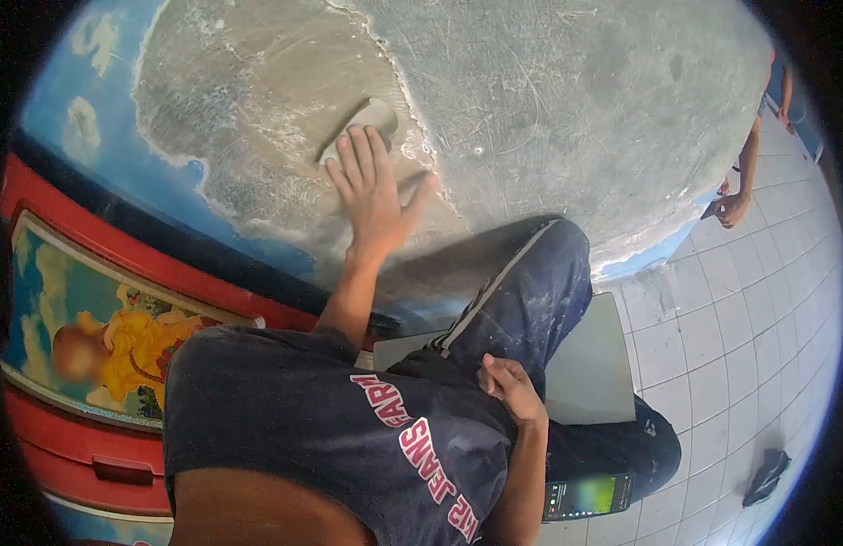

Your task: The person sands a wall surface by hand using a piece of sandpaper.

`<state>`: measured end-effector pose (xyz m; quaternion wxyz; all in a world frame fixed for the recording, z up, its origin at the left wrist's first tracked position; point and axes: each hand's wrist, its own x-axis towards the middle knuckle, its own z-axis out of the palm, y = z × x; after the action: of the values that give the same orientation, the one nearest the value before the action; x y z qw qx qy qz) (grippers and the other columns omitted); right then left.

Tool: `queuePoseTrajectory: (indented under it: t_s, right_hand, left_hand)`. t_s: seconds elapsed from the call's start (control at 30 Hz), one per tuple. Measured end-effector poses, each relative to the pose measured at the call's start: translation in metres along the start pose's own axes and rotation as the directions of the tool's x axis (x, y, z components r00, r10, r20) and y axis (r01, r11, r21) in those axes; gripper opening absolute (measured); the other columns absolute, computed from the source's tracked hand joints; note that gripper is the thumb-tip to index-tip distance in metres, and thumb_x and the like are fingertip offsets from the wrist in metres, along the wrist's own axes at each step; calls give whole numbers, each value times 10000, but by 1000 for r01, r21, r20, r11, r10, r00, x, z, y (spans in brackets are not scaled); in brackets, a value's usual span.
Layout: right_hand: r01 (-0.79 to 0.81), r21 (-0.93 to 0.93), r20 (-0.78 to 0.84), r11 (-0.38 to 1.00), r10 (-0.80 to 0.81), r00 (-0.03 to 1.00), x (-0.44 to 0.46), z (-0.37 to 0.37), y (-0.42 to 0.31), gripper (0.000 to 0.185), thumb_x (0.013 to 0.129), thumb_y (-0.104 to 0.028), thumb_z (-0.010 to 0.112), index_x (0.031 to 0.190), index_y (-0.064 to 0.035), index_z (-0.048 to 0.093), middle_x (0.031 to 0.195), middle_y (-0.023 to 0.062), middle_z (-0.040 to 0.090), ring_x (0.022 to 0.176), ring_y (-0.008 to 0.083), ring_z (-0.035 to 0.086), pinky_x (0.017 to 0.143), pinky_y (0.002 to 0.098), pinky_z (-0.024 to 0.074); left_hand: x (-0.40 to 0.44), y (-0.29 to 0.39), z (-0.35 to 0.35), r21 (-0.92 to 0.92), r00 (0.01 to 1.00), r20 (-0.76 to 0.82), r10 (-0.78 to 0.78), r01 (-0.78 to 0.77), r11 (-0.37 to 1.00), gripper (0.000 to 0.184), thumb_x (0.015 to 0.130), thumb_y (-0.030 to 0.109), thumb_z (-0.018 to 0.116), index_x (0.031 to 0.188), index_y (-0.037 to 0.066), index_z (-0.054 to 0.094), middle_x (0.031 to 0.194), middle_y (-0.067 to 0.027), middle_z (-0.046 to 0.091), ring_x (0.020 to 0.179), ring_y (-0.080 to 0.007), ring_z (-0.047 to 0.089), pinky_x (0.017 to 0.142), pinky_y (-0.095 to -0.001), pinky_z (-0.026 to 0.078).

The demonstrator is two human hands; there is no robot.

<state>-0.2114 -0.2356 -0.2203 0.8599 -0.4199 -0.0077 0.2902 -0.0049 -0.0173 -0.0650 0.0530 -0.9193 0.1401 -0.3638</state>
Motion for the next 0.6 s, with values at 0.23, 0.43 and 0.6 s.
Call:
queuePoseTrajectory:
  t_s: [0.23,0.43,0.6]
  right_hand:
    - [-13,10,-7,1000,13,1000,-1,2,-4,515,1001,-424,558,592,-120,483,599,-42,380,575,83,314,539,257,235]
    - [-6,16,-12,1000,6,1000,-1,1,-3,513,1001,-422,554,597,-114,483,600,-37,376,575,89,316,541,258,235]
    - [-6,23,-6,1000,6,1000,-2,2,-2,517,1002,-420,552,593,-112,479,597,-32,378,576,88,318,540,258,235]
  left_hand:
    - [28,-12,-27,-153,967,-218,-133,100,983,1032,927,637,495,1526,-108,105,1599,-328,35,1494,-457,-60,1136,-650,-87]
    - [8,-5,-8,-111,995,-66,-79,71,991,1076,918,669,483,1517,-127,75,1585,-357,-4,1484,-469,-110,1124,-650,-121]
    - [24,-17,-29,-181,964,-224,-141,101,978,1034,918,617,521,1520,-121,119,1602,-326,35,1500,-442,-67,1148,-625,-85]
